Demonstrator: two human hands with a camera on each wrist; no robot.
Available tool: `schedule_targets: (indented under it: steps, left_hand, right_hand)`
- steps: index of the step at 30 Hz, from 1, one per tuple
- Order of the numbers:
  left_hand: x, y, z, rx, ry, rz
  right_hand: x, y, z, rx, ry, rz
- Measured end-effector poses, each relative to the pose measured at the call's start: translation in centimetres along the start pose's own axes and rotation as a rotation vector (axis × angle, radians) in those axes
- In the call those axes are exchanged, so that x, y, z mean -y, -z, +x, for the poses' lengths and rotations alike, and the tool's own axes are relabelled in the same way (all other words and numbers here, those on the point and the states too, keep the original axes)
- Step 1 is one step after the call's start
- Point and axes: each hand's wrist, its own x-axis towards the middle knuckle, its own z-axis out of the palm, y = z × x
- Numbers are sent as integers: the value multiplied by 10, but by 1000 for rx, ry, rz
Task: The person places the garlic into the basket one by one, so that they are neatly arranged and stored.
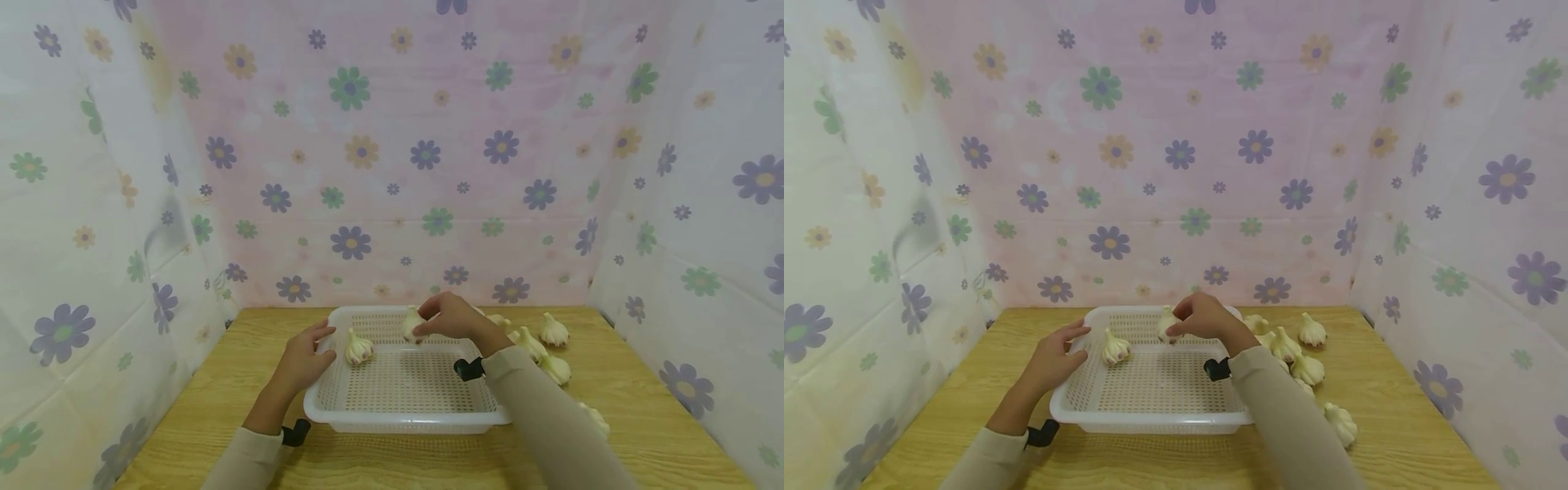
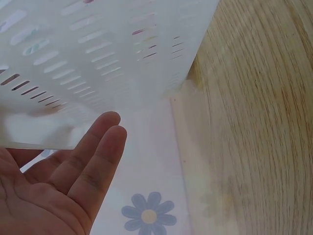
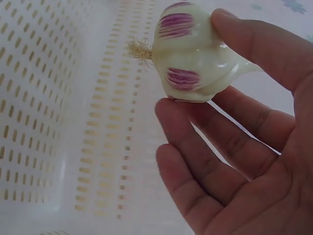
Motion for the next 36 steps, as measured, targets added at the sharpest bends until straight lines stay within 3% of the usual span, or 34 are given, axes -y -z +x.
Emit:
schedule_targets:
  steps: [14,26,36]
  left_hand:
    - [2,-3,2,-5,-6,40]
    - [7,1,2,2,-12,56]
    - [5,-1,1,2,-13,67]
  right_hand:
    - [-8,-23,16,114,-65,63]
    - [-5,-36,22,110,-131,120]
    - [-2,-49,29,112,-146,90]
